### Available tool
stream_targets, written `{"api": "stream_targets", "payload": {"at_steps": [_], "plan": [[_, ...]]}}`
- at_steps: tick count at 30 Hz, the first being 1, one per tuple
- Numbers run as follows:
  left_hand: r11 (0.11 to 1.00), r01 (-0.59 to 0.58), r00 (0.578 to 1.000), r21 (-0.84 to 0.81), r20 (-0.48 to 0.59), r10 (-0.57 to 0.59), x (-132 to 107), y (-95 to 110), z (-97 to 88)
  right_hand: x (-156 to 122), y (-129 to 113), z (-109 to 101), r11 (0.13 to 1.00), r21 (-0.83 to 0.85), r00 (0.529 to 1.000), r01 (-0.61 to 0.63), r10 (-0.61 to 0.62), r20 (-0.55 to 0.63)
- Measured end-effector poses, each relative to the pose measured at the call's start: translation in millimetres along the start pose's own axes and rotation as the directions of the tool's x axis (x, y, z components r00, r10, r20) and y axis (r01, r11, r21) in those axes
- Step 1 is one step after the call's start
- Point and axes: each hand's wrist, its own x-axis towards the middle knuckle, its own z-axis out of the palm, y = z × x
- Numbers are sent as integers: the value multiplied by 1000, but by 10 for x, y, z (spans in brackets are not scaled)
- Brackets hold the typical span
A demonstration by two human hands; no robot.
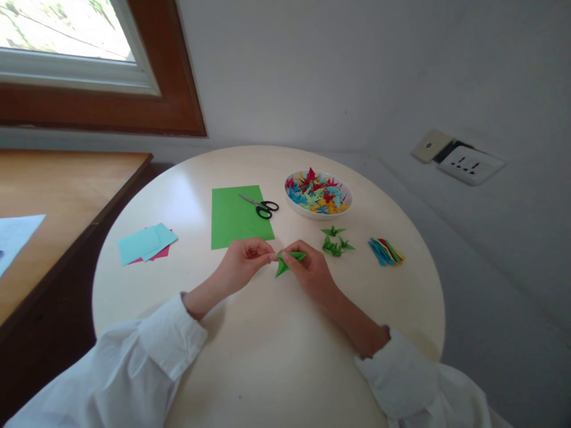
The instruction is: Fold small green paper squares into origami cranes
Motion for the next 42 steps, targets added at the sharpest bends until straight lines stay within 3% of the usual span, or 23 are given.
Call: {"api": "stream_targets", "payload": {"at_steps": [6,22,34,42], "plan": [[999,33,999,4,20,-33,-4,8,-2,6,-4,-7,1000,12,1000,-17,17,11],[953,272,960,-132,106,-260,6,-76,-74,-2,-3,-13,999,-28,1000,24,-24,3],[927,338,940,-162,93,-327,-8,-2,-86,-1,-7,-6,998,32,998,50,-49,-27],[917,300,953,-262,114,-280,8,-59,-93,-2,-21,-14,997,49,998,54,-53,-34]]}}
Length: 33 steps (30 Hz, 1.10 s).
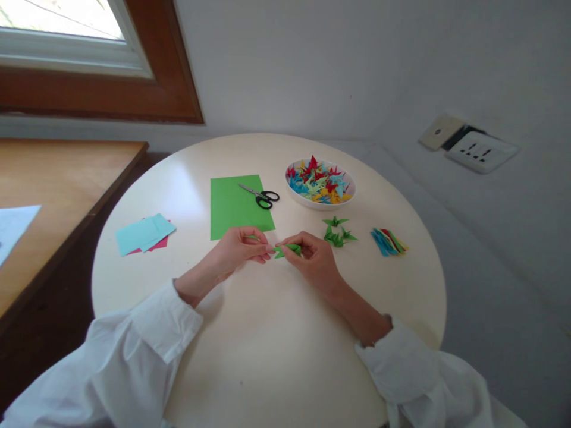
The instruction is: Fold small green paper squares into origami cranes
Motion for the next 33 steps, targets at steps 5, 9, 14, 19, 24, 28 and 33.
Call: {"api": "stream_targets", "payload": {"at_steps": [5,9,14,19,24,28,33], "plan": [[1000,-20,1000,-3,4,20,9,-21,-17,2,7,3,1000,14,1000,1,0,-17],[999,-34,999,2,3,34,-5,1,-10,3,12,4,1000,11,1000,1,-1,-29],[999,-49,999,22,5,49,-22,31,10,2,-1,2,1000,16,1000,-5,6,-31],[999,-39,999,16,-27,39,-42,57,23,7,-11,-8,1000,0,999,4,-4,-41],[998,-50,998,29,48,49,-41,52,30,9,-13,-7,1000,-16,999,-3,2,-33],[998,-45,998,32,39,43,-46,55,55,2,-12,9,1000,1,1000,-4,4,-10],[999,-32,999,-3,3,32,-35,42,71,-7,0,21,1000,30,1000,-6,7,-20]]}}
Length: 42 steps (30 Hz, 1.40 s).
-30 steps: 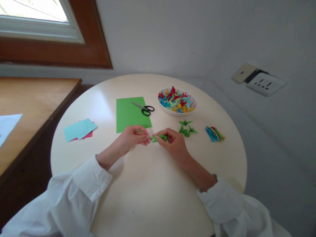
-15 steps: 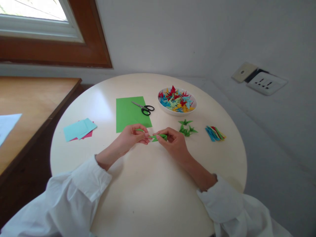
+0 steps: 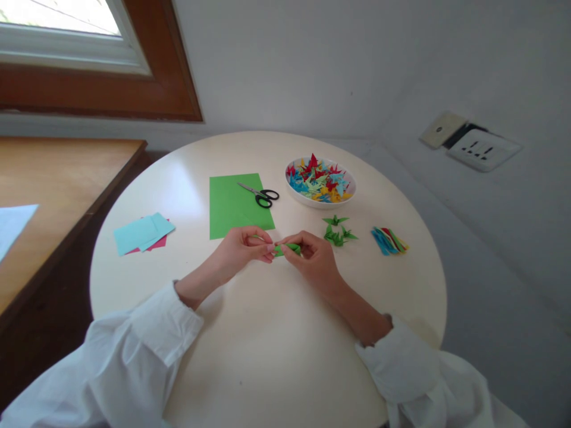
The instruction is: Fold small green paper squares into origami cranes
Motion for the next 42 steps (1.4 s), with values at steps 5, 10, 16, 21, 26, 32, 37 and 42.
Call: {"api": "stream_targets", "payload": {"at_steps": [5,10,16,21,26,32,37,42], "plan": [[1000,-10,1000,-21,9,10,12,-26,-8,-5,17,5,1000,24,1000,5,-5,-8],[996,17,1000,-85,15,-16,-5,-14,16,-15,21,9,999,26,999,47,-47,-7],[984,28,997,-175,81,-14,8,-74,45,-25,66,13,995,3,995,100,-100,16],[987,-37,999,-155,-33,32,-3,-59,90,-15,121,-2,985,-13,985,171,-170,10],[984,-112,991,-140,-95,99,-5,-70,116,0,116,-17,971,-94,975,220,-220,9],[983,-168,980,-76,-122,158,-1,-101,115,8,109,-11,965,-115,971,235,-239,-22],[978,-200,973,-62,-133,190,-3,-90,137,14,97,-11,965,-121,971,232,-237,-23],[981,-193,971,-28,-151,187,-9,-80,150,5,86,-1,972,-105,976,209,-213,-31]]}}
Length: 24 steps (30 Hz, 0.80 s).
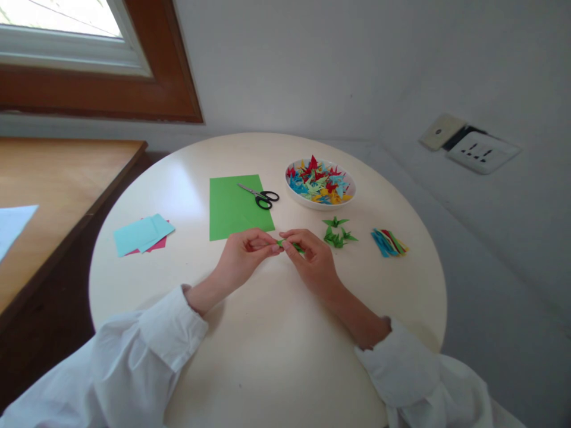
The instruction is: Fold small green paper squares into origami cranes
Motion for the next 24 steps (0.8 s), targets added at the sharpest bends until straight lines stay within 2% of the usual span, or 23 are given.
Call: {"api": "stream_targets", "payload": {"at_steps": [13,24], "plan": [[1000,10,999,-8,-43,-11,-9,-5,11,-8,-28,34,994,84,997,-69,72,-34],[1000,7,1000,-6,-27,-8,0,-28,-10,-11,-12,23,999,-19,998,-46,46,-31]]}}
